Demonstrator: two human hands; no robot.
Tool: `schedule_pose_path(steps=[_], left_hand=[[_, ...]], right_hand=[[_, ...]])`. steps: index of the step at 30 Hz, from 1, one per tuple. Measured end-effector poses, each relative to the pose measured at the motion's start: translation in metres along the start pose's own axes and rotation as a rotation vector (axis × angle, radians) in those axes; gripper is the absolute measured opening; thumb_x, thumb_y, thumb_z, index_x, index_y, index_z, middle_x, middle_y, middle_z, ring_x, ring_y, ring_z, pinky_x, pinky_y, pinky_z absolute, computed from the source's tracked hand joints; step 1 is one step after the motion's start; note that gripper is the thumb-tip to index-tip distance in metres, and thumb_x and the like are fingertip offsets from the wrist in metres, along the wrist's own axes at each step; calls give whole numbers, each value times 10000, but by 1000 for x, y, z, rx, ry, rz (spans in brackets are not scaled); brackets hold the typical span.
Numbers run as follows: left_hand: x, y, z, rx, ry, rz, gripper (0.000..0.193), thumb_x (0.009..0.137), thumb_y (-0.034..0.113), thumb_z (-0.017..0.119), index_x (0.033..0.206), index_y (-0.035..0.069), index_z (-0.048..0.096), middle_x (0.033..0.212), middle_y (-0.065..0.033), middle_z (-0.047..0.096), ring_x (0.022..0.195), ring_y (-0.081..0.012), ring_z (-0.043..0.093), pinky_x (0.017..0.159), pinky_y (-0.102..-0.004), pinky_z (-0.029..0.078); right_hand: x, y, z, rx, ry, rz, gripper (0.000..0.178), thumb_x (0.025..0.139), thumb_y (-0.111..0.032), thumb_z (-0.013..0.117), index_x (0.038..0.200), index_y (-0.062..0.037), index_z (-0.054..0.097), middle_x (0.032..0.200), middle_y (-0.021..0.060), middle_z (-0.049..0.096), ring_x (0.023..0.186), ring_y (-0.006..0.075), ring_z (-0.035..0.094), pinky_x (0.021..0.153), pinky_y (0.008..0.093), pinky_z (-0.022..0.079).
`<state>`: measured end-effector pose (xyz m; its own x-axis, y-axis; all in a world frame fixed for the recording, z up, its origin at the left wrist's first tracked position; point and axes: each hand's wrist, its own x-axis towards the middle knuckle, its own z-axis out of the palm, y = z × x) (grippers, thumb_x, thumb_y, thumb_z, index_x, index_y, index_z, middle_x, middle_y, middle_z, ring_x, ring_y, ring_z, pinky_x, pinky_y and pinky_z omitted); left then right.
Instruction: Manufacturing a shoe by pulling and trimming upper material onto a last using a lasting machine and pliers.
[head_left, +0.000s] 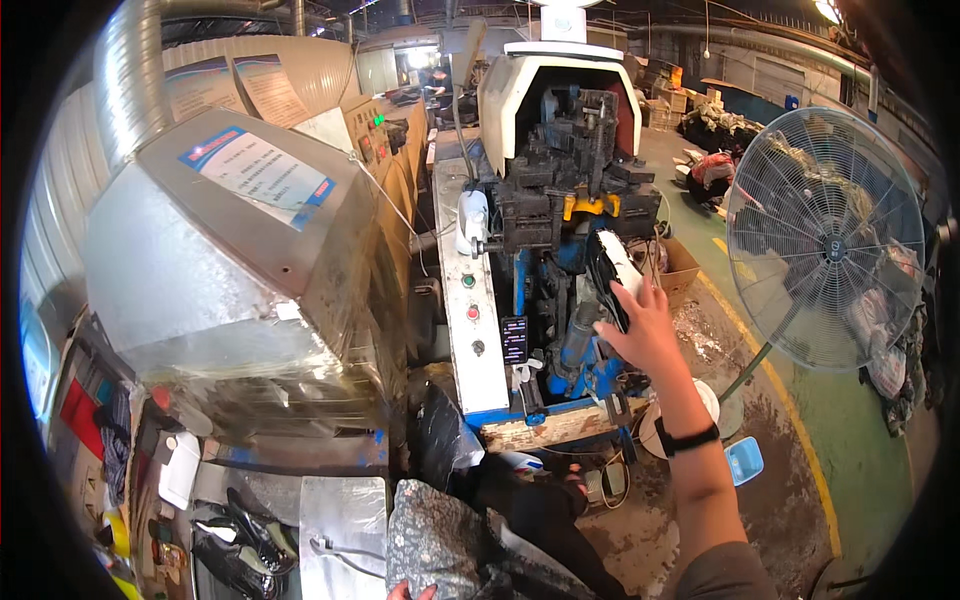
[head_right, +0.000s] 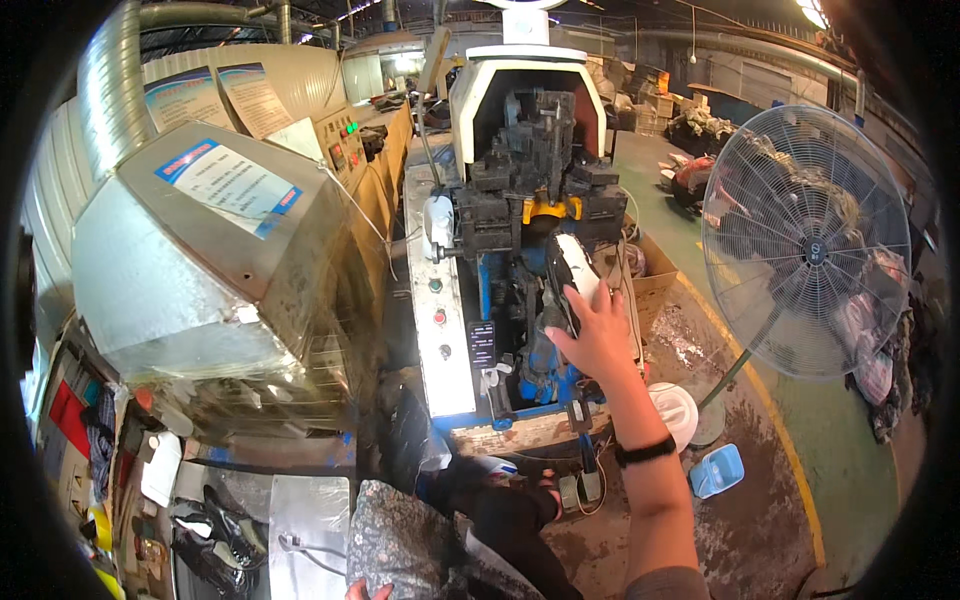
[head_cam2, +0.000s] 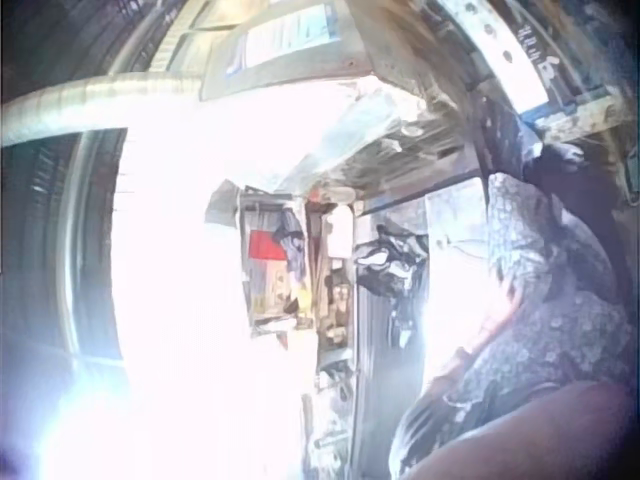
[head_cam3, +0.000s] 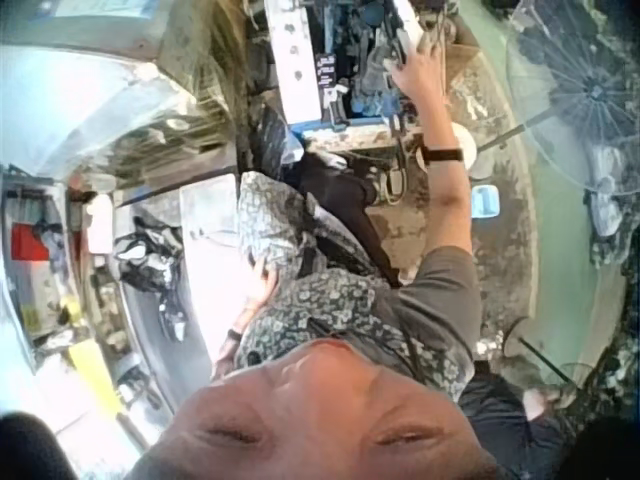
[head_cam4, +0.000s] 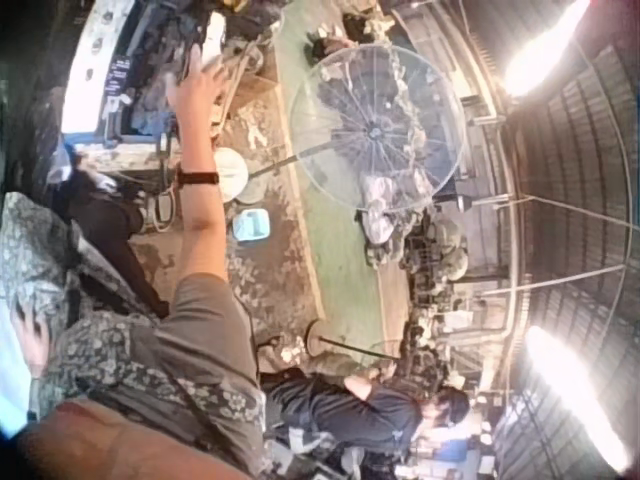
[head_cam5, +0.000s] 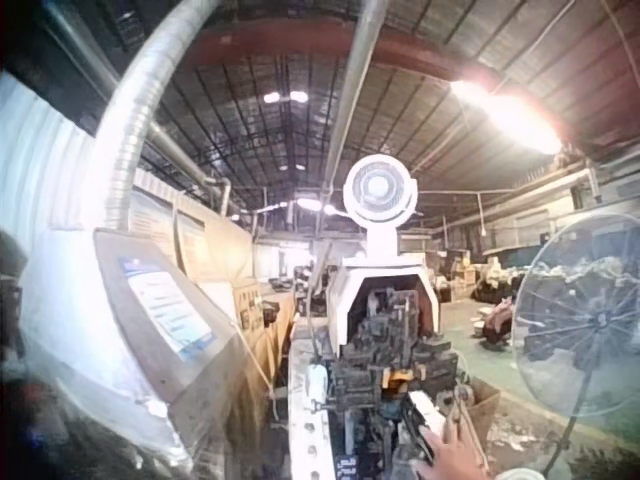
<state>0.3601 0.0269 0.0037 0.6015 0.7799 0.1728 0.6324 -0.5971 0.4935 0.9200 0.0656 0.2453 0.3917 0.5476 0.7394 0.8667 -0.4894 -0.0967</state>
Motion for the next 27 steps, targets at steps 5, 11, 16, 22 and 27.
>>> schedule_pose_path(steps=[5, 11, 16, 22, 27], left_hand=[[0, 4, -10, 0, 77, -54, 434, 852, 220, 653, 1254, 71, 590, 1417, -359, 353, 1216, -550, 429, 981, -563, 423], [-13, 1, -24, -43, 6, -140, 422, 813, 267, 701, 1181, 67, 649, 1361, -312, 446, 1169, -475, 494, 960, -496, 459], [-20, 10, -27, -86, 53, -192, 423, 806, 265, 712, 1153, 30, 652, 1342, -318, 457, 1145, -474, 505, 970, -485, 447], [-25, -3, -6, -99, 65, -148, 423, 812, 274, 717, 1148, 24, 655, 1323, -332, 468, 1160, -482, 491, 977, -500, 436], [-1, -3, -21, -114, -11, -257, 415, 822, 261, 704, 1171, 43, 646, 1312, -300, 499, 1060, -429, 575, 918, -439, 483]], right_hand=[[0, -23, 46, -30, -178, 61, 629, 803, -240, 674, 1400, -254, 478, 1476, 277, 347, 1343, 523, 309, 1078, 552, 309], [23, 13, 59, -137, -111, 25, 528, 859, -275, 658, 1361, -191, 519, 1385, 232, 441, 1216, 462, 428, 1002, 500, 412], [56, -11, 81, -172, -168, 38, 525, 881, -315, 632, 1381, -245, 489, 1423, 202, 427, 1271, 457, 406, 967, 512, 441], [73, 10, 90, -141, -175, 145, 535, 870, -298, 637, 1383, -263, 487, 1449, 213, 413, 1292, 481, 389, 939, 550, 453], [83, -6, 97, -137, -148, 92, 547, 848, -291, 648, 1372, -263, 496, 1426, 208, 425, 1289, 483, 388, 929, 560, 458]])
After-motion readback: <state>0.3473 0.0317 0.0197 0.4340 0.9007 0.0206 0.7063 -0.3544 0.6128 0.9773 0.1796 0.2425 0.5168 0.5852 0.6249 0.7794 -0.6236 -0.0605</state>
